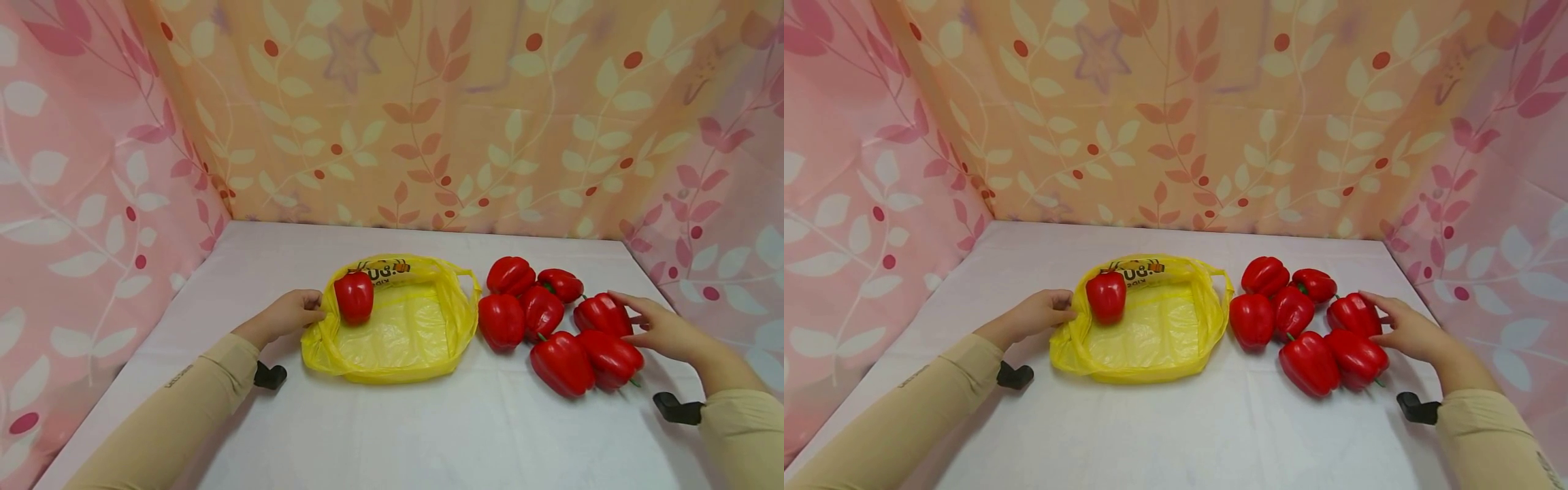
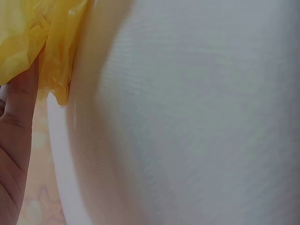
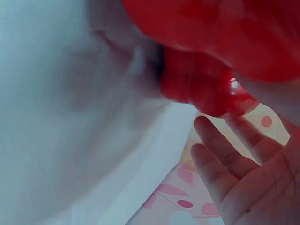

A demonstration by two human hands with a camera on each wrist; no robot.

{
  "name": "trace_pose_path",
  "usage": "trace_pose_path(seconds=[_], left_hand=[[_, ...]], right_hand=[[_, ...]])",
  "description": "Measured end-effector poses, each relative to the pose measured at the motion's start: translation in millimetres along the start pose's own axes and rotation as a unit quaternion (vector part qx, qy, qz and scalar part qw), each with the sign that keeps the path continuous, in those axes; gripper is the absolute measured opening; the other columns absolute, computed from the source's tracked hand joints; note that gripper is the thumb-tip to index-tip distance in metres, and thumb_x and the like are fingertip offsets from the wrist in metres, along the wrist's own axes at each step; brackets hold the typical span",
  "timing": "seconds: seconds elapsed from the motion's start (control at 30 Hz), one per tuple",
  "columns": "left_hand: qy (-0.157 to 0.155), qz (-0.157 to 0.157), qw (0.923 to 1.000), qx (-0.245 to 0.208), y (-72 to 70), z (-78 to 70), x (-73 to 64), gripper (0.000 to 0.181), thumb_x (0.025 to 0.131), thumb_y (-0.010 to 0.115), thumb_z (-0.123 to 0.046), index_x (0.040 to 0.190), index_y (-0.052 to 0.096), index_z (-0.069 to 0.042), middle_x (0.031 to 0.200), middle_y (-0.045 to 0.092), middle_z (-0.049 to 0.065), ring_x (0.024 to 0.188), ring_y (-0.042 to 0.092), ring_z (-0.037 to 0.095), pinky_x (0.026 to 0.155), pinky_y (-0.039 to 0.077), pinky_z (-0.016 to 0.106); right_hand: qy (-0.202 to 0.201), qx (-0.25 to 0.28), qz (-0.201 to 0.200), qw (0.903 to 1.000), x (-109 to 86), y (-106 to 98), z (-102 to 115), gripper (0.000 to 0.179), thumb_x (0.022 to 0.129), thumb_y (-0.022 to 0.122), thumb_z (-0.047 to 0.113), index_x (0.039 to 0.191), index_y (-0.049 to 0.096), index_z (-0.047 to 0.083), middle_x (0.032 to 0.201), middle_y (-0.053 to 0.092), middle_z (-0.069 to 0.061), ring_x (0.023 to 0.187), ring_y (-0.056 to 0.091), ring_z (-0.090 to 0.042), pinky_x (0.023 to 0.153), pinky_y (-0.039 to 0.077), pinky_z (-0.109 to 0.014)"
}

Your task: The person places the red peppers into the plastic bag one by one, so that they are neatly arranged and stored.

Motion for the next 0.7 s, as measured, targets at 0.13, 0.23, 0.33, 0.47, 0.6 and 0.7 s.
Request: trace_pose_path(seconds=[0.13, 0.23, 0.33, 0.47, 0.6, 0.7], left_hand=[[0.002, 0.000, 1.0000, 0.000, 0.1, -0.5, -0.7, 0.009, 0.088, 0.060, -0.015, 0.093, 0.057, -0.008, 0.078, 0.055, 0.006, 0.073, 0.050, 0.020, 0.065, 0.043, 0.027], [0.002, -0.001, 1.0000, -0.001, -0.1, -0.5, -0.6, 0.009, 0.088, 0.060, -0.015, 0.093, 0.057, -0.008, 0.079, 0.055, 0.007, 0.073, 0.050, 0.020, 0.065, 0.043, 0.027], [0.001, -0.001, 1.0000, 0.001, -0.4, 0.4, 0.2, 0.010, 0.088, 0.060, -0.016, 0.093, 0.057, -0.008, 0.079, 0.055, 0.007, 0.073, 0.050, 0.021, 0.065, 0.043, 0.027], [-0.001, -0.002, 1.0000, 0.003, -0.4, 1.3, 1.1, 0.011, 0.088, 0.061, -0.017, 0.093, 0.057, -0.009, 0.080, 0.054, 0.007, 0.073, 0.050, 0.021, 0.064, 0.043, 0.027], [-0.003, -0.002, 1.0000, 0.005, -0.1, 0.0, 0.7, 0.010, 0.087, 0.061, -0.016, 0.093, 0.057, -0.009, 0.080, 0.054, 0.007, 0.073, 0.050, 0.021, 0.064, 0.043, 0.027], [-0.004, -0.001, 1.0000, 0.007, 0.3, -1.4, 0.0, 0.010, 0.087, 0.061, -0.015, 0.093, 0.058, -0.009, 0.081, 0.055, 0.007, 0.074, 0.050, 0.021, 0.065, 0.044, 0.027]], right_hand=[[-0.004, -0.012, 0.007, 0.9999, 0.2, 0.1, 1.3, 0.093, 0.072, 0.074, 0.020, 0.144, 0.018, 0.005, 0.131, 0.032, -0.033, 0.109, 0.039, -0.051, 0.074, 0.049, -0.051], [-0.010, -0.022, 0.011, 0.9996, 1.5, -0.1, 3.5, 0.095, 0.070, 0.075, 0.018, 0.144, 0.018, 0.005, 0.129, 0.034, -0.032, 0.109, 0.038, -0.049, 0.074, 0.049, -0.051], [-0.020, -0.041, 0.011, 0.9989, 3.1, -0.9, 5.0, 0.095, 0.068, 0.076, 0.015, 0.144, 0.020, 0.004, 0.126, 0.037, -0.030, 0.109, 0.038, -0.047, 0.073, 0.051, -0.048], [-0.027, -0.056, 0.011, 0.9980, 5.0, -1.9, 4.6, 0.095, 0.066, 0.077, 0.012, 0.143, 0.022, 0.004, 0.121, 0.040, -0.029, 0.106, 0.041, -0.046, 0.066, 0.053, -0.040], [-0.025, -0.052, 0.014, 0.9982, 6.1, -2.4, 3.2, 0.095, 0.066, 0.078, 0.013, 0.143, 0.023, 0.005, 0.121, 0.041, -0.029, 0.104, 0.043, -0.047, 0.064, 0.054, -0.037], [-0.021, -0.044, 0.020, 0.9986, 6.4, -3.2, 2.2, 0.097, 0.066, 0.079, 0.015, 0.143, 0.022, 0.006, 0.123, 0.039, -0.030, 0.105, 0.042, -0.048, 0.063, 0.054, -0.038]])
Point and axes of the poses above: each hand's wrist, its own x-axis towards the middle knuckle, its own y-axis out of the palm, z = x × y, the point moved 4 cm from there along x, towards the middle knuckle
